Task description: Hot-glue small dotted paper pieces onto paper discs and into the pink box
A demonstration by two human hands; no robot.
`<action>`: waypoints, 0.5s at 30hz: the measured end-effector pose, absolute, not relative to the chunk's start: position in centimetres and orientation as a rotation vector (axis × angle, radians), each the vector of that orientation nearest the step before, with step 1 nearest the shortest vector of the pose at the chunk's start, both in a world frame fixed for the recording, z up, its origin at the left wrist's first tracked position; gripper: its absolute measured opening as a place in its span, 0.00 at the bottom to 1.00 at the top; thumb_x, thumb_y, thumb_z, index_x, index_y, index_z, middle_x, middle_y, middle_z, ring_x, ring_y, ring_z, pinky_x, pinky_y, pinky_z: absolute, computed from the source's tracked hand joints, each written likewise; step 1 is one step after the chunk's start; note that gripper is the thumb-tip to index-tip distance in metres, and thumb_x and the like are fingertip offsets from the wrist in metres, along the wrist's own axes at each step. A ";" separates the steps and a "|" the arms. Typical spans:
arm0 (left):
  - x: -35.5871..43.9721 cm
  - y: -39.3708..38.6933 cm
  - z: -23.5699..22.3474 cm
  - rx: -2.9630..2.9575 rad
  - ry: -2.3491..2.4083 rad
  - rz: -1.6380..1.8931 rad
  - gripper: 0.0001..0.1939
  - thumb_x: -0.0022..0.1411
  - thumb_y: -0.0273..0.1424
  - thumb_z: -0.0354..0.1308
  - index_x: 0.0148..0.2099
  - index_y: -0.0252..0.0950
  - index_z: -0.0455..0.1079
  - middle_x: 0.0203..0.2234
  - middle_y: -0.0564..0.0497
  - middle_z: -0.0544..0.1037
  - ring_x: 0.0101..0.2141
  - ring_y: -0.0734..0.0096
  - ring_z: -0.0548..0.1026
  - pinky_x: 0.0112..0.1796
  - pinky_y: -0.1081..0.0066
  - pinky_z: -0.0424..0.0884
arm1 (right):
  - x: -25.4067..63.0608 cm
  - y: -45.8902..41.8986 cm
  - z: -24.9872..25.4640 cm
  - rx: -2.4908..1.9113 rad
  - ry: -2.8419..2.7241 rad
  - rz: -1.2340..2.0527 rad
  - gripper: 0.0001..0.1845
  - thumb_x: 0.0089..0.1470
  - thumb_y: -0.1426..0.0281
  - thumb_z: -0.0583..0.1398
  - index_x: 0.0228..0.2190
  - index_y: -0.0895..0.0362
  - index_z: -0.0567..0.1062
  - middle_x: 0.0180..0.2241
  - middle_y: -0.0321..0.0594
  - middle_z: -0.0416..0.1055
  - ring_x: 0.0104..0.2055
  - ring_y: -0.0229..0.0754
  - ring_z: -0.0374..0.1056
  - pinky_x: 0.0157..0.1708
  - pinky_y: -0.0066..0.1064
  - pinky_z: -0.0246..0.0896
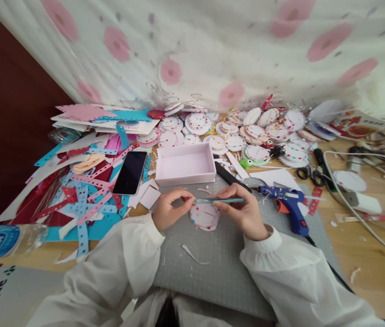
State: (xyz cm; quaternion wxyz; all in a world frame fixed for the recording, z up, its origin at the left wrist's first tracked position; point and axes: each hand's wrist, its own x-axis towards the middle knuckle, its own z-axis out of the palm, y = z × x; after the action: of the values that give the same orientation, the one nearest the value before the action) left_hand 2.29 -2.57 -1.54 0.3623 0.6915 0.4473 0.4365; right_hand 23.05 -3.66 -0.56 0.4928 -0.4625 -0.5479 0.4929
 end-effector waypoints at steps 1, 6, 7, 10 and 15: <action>2.3 -2.6 -1.5 1.792 1.151 1.125 0.08 0.59 0.31 0.57 0.30 0.33 0.73 0.24 0.50 0.77 0.28 0.72 0.73 0.33 0.72 0.70 | 23.0 -3.7 -0.6 -1.128 -1.335 1.180 0.12 0.44 0.63 0.68 0.27 0.54 0.71 0.30 0.39 0.75 0.34 0.42 0.73 0.29 0.32 0.70; 2.2 -2.6 -1.4 1.819 1.127 1.132 0.06 0.58 0.28 0.57 0.31 0.34 0.73 0.25 0.50 0.77 0.28 0.72 0.74 0.33 0.72 0.70 | 22.9 -3.8 -0.5 -1.134 -1.364 1.106 0.11 0.44 0.64 0.68 0.26 0.54 0.72 0.29 0.39 0.74 0.32 0.42 0.73 0.29 0.32 0.70; 2.2 -2.6 -1.4 1.825 1.125 1.134 0.05 0.57 0.27 0.57 0.31 0.34 0.73 0.25 0.50 0.77 0.28 0.72 0.74 0.33 0.72 0.70 | 22.8 -3.9 -0.5 -1.128 -1.372 1.090 0.11 0.45 0.65 0.68 0.26 0.54 0.72 0.29 0.39 0.74 0.32 0.42 0.73 0.29 0.32 0.70; 2.1 -2.6 -1.3 1.842 1.116 1.150 0.05 0.57 0.26 0.56 0.31 0.34 0.74 0.25 0.50 0.78 0.28 0.72 0.74 0.33 0.72 0.70 | 22.8 -3.9 -0.4 -1.125 -1.404 1.031 0.10 0.45 0.65 0.68 0.26 0.54 0.72 0.28 0.38 0.74 0.30 0.41 0.72 0.27 0.30 0.69; 2.1 -2.7 -1.4 1.859 1.132 1.158 0.05 0.56 0.25 0.56 0.32 0.34 0.74 0.26 0.50 0.78 0.28 0.72 0.74 0.33 0.72 0.70 | 22.7 -3.9 -0.2 -1.145 -1.432 0.970 0.10 0.45 0.64 0.68 0.26 0.55 0.73 0.26 0.38 0.74 0.29 0.40 0.71 0.24 0.29 0.68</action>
State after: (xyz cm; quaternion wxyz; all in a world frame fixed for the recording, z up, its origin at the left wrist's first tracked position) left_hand 2.10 -2.71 -1.41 0.3316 0.7112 0.4333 0.4432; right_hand 22.68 -3.92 -0.22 0.5089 -0.4751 -0.5944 0.4026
